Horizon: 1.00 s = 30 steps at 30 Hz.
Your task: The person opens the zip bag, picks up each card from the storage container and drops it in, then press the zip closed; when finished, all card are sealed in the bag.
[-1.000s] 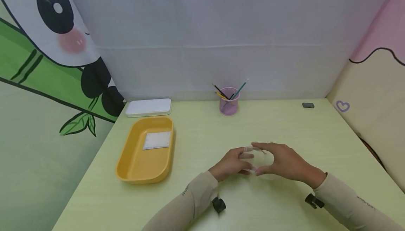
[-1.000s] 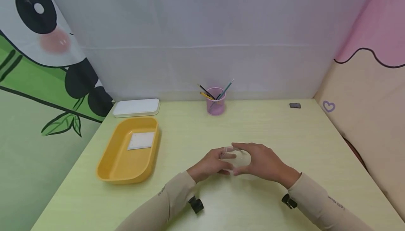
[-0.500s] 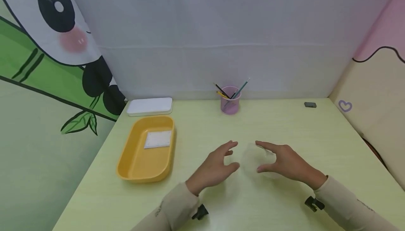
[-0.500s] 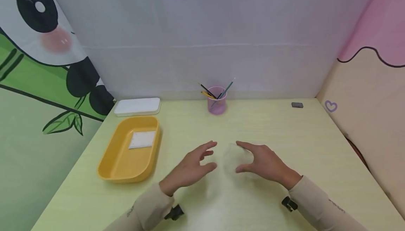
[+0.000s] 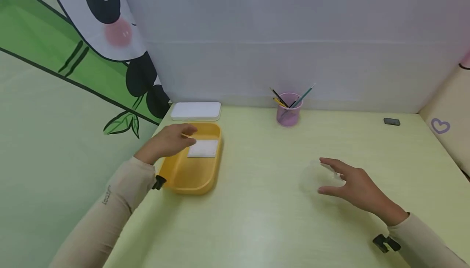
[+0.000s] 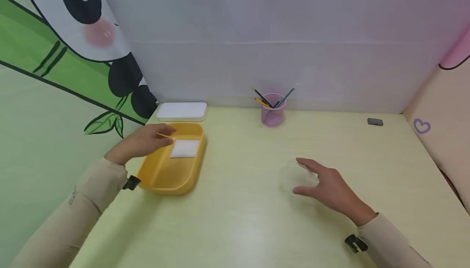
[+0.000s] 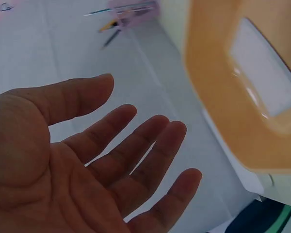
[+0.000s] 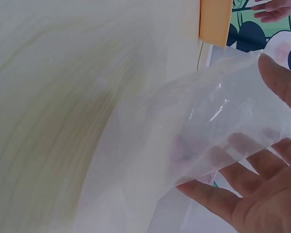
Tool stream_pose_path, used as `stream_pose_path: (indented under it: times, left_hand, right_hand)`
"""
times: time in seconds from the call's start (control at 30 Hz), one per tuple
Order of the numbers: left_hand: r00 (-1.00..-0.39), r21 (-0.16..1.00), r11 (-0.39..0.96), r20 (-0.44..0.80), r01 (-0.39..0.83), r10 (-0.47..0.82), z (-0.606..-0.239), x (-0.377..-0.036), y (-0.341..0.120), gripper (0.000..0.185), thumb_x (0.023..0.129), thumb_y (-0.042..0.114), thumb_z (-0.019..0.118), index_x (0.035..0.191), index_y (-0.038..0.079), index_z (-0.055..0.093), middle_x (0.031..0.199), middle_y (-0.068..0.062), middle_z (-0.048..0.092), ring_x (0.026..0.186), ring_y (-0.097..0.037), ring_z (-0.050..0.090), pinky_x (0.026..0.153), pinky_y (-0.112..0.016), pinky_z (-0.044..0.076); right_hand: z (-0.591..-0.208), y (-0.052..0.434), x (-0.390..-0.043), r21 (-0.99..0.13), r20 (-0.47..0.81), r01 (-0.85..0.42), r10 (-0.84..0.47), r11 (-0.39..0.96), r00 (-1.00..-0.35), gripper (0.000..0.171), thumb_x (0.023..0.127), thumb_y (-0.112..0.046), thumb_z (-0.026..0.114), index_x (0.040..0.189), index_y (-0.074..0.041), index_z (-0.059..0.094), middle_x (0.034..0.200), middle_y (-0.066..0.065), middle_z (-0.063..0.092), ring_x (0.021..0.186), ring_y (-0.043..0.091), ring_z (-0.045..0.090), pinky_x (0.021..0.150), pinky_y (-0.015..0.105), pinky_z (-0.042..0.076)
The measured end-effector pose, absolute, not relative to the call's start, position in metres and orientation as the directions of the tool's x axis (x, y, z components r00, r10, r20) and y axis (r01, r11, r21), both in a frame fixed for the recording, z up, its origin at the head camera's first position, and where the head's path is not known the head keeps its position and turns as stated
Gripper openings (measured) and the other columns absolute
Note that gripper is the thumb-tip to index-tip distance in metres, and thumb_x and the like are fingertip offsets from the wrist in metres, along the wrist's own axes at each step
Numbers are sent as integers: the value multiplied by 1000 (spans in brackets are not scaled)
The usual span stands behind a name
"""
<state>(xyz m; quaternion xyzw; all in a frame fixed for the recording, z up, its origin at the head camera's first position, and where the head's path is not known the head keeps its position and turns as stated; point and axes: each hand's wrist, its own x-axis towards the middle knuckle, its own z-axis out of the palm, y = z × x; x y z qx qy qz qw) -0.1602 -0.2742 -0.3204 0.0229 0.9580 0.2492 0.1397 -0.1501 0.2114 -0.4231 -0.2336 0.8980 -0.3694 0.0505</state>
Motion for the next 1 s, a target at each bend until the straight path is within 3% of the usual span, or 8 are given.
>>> stream_pose_path:
  times: [0.2,0.33,0.7,1.0]
  left_hand:
    - [-897,201,980,-434,-9,81,-337,-198,-279,49,98,24,61,142,2,53,142,-22,52,123,-38,52,100,-58,41]
    - [-881,100,995,-470,-7,41,-344,-215,-270,51,97,27,62,142,6,54,145,-18,50,124,-35,49,102,-61,37]
    - [-845,185,981,-533,-64,46,-357,-227,-273,54,94,20,68,143,5,52,147,-19,48,125,-35,47,106,-58,37]
    - [-838,150,986,-545,-72,21,-367,-230,-283,64,91,7,71,149,11,46,149,-17,47,130,-34,46,107,-58,35]
  right_hand:
    - [-426,218,-145,-650,139,-435,-465,623,-874,62,88,-42,77,140,-19,53,136,12,59,117,39,60,91,57,49]
    - [-425,216,-143,-644,165,-464,-482,608,-861,61,89,-38,77,141,-17,53,138,7,58,119,34,58,92,55,49]
    - [-414,211,-148,-684,92,-407,-482,606,-871,88,82,-43,82,155,-18,39,145,12,53,131,33,51,99,55,44]
    - [-413,209,-142,-672,83,-408,-484,618,-871,91,81,-49,80,156,-19,37,144,10,54,131,32,51,98,52,46]
